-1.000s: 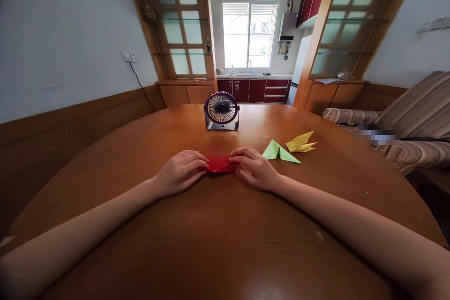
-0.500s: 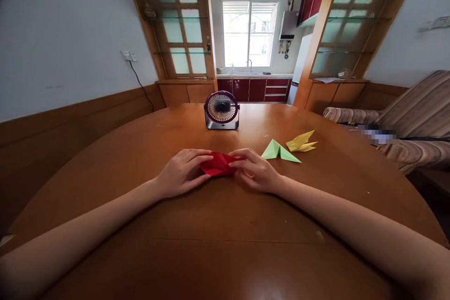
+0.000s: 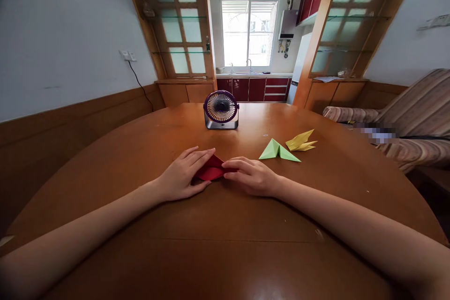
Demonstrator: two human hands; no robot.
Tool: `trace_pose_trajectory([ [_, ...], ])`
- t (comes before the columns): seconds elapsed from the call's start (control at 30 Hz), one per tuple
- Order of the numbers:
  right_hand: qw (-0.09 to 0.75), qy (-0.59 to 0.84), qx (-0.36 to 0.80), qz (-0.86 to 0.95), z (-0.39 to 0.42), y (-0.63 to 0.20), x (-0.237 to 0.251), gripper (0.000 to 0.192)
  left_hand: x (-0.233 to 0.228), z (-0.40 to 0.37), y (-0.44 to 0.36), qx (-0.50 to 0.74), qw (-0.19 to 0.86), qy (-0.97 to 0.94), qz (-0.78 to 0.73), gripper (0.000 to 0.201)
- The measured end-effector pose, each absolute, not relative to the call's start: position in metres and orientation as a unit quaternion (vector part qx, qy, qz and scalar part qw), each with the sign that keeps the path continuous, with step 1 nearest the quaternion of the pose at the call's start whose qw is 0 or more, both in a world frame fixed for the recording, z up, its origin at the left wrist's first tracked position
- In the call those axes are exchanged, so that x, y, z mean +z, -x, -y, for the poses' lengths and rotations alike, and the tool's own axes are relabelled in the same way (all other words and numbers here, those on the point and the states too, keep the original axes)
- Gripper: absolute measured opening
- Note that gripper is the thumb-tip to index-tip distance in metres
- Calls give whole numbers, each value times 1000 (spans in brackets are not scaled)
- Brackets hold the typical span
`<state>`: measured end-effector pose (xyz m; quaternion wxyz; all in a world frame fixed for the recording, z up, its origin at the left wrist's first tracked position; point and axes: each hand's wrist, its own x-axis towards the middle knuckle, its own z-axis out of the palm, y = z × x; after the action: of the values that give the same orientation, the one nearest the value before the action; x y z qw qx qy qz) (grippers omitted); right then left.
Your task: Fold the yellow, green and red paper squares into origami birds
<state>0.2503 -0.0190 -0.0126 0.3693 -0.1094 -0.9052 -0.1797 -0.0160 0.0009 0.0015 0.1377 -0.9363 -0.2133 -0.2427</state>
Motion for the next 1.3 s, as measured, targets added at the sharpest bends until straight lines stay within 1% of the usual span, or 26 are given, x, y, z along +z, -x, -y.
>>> trace_pose_trajectory([
  [0.1, 388, 114, -163, 900, 20, -248, -13, 38, 2, 0, 15, -272, 172, 924, 206, 56],
  [0.23, 437, 147, -96, 882, 26, -243, -13, 49, 3, -1, 15, -312, 193, 910, 193, 36],
  [0.33, 469, 181, -45, 863, 33, -238, -9, 53, 2, -4, 17, -332, 172, 907, 192, 28],
  [0.43, 512, 223, 28, 829, 34, -234, -8, 57, 2, -6, 19, -361, 127, 901, 204, 25],
  [0.5, 543, 242, 87, 799, 32, -232, -10, 59, 4, -5, 18, -398, 67, 887, 223, 24],
  [0.6, 565, 281, 148, 762, 28, -230, -15, 56, 9, -1, 14, -471, -86, 830, 285, 22],
  [0.63, 562, 296, 167, 754, 27, -229, -16, 52, 11, 0, 12, -493, -144, 800, 310, 22],
  [0.7, 538, 320, 213, 750, 26, -226, -16, 37, 15, 2, 7, -522, -245, 738, 350, 22],
  [0.77, 501, 340, 253, 754, 26, -223, -14, 22, 16, 2, 3, -531, -318, 694, 369, 24],
  [0.8, 484, 351, 266, 756, 27, -220, -13, 18, 16, 2, 1, -527, -347, 680, 372, 25],
  [0.87, 466, 366, 291, 751, 27, -216, -11, 17, 15, 3, -2, -514, -400, 659, 376, 26],
  [0.97, 471, 346, 361, 726, 28, -210, -12, 23, 10, 8, -7, -487, -456, 642, 378, 30],
  [1.03, 477, 322, 401, 713, 28, -208, -14, 26, 7, 11, -10, -470, -464, 649, 377, 31],
  [1.1, 482, 316, 412, 706, 28, -208, -16, 27, 4, 12, -13, -458, -453, 668, 373, 30],
  [1.3, 472, 304, 434, 705, 30, -209, -14, 28, 1, 10, -14, -447, -363, 734, 360, 23],
])
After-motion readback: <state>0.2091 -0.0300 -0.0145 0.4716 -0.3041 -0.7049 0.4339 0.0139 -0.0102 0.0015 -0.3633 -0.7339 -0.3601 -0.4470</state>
